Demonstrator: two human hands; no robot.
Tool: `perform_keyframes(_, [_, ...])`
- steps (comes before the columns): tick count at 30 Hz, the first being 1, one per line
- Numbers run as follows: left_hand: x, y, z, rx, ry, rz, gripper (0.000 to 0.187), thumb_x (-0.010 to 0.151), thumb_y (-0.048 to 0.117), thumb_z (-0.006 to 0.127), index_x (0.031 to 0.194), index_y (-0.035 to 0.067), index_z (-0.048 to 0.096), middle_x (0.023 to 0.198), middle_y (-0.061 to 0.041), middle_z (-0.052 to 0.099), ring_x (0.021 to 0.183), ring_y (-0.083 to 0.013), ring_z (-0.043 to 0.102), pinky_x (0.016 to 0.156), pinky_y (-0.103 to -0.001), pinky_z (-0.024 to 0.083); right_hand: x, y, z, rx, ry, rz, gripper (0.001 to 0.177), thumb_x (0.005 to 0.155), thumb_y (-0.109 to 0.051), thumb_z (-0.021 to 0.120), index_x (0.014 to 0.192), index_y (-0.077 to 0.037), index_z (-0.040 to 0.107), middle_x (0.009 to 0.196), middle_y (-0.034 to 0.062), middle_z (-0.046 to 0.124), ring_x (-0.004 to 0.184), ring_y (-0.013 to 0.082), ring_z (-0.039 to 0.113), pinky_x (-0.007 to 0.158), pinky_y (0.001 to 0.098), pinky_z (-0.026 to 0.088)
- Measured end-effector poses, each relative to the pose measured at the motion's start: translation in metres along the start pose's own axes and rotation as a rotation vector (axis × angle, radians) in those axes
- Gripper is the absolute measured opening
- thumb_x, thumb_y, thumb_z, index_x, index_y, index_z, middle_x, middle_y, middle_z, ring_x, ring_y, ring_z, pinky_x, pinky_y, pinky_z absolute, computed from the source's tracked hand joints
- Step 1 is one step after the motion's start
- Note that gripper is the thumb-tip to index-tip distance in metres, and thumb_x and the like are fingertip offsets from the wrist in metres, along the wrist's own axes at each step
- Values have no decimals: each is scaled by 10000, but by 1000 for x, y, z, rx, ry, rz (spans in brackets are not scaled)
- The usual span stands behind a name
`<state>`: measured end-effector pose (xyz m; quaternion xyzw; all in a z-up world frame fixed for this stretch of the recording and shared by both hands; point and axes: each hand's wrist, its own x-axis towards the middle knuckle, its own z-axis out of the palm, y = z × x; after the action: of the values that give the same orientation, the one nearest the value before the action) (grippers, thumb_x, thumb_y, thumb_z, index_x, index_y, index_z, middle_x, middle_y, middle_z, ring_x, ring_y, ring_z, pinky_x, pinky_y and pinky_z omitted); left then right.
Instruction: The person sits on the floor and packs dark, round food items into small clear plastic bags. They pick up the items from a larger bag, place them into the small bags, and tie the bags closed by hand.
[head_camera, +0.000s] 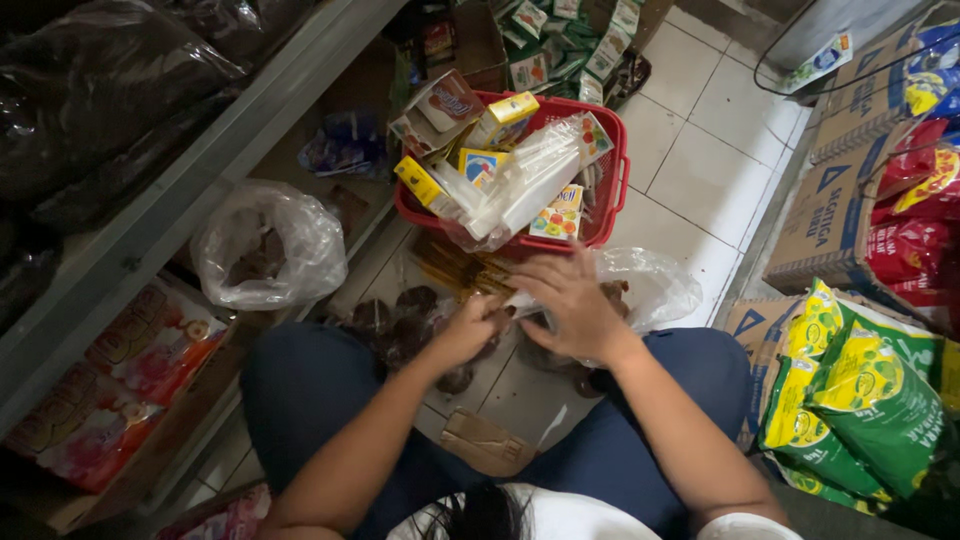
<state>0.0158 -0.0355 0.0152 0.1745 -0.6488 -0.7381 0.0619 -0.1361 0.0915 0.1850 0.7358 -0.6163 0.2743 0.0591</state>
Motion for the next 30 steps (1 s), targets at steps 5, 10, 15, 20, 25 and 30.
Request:
perform_keyframes(5, [-9, 3, -10, 7, -68, 22, 235, 1038, 222, 607, 939, 14, 658, 765, 35, 557, 676, -70, 493, 585, -263, 413, -17, 17, 25, 263, -297, 227, 264, 847, -82, 689, 1094, -16, 625, 951, 155, 675, 948, 363, 660, 869, 493, 489])
perform_keyframes(10, [-17, 42, -23, 142, -25, 59, 241, 1015, 245, 615, 924, 38, 699, 750, 26, 609, 696, -66, 535, 638, -260, 460, -37, 36, 29, 412, -395, 345, 107, 899, -93, 685, 954, -12, 641, 807, 163, 637, 766, 344, 638, 670, 430, 496])
perform_keyframes(15, [-38, 94, -28, 390, -86, 71, 253, 834, 286, 773, 907, 50, 718, 706, -40, 627, 656, -139, 563, 608, -329, 458, -64, 55, 16, 1095, -434, 636, 157, 922, -127, 675, 1024, -8, 684, 841, 12, 691, 740, 110, 599, 620, 302, 473])
perform_keyframes(20, [-37, 106, -18, 872, 181, 596, 212, 744, 248, 787, 857, 92, 699, 900, -73, 642, 896, -291, 629, 790, -448, 491, -85, 51, 32, 1525, -270, 841, 204, 1036, -182, 582, 961, 4, 615, 732, -35, 507, 641, 68, 430, 584, 257, 382])
perform_keyframes(25, [-29, 98, -9, 961, 100, 429, 244, 805, 257, 801, 954, 100, 689, 973, -68, 625, 982, -314, 621, 804, -469, 505, -91, 50, 44, 1831, -168, 819, 274, 1108, -192, 581, 931, 16, 612, 712, -64, 449, 616, 52, 383, 564, 249, 326])
perform_keyframes(30, [-28, 96, 7, 860, 128, 487, 320, 755, 187, 790, 1031, 75, 672, 1037, -112, 615, 996, -347, 629, 804, -476, 516, -96, 39, 41, 1749, -245, 768, 274, 1030, -221, 591, 899, 17, 624, 746, 36, 555, 642, 136, 450, 598, 310, 361])
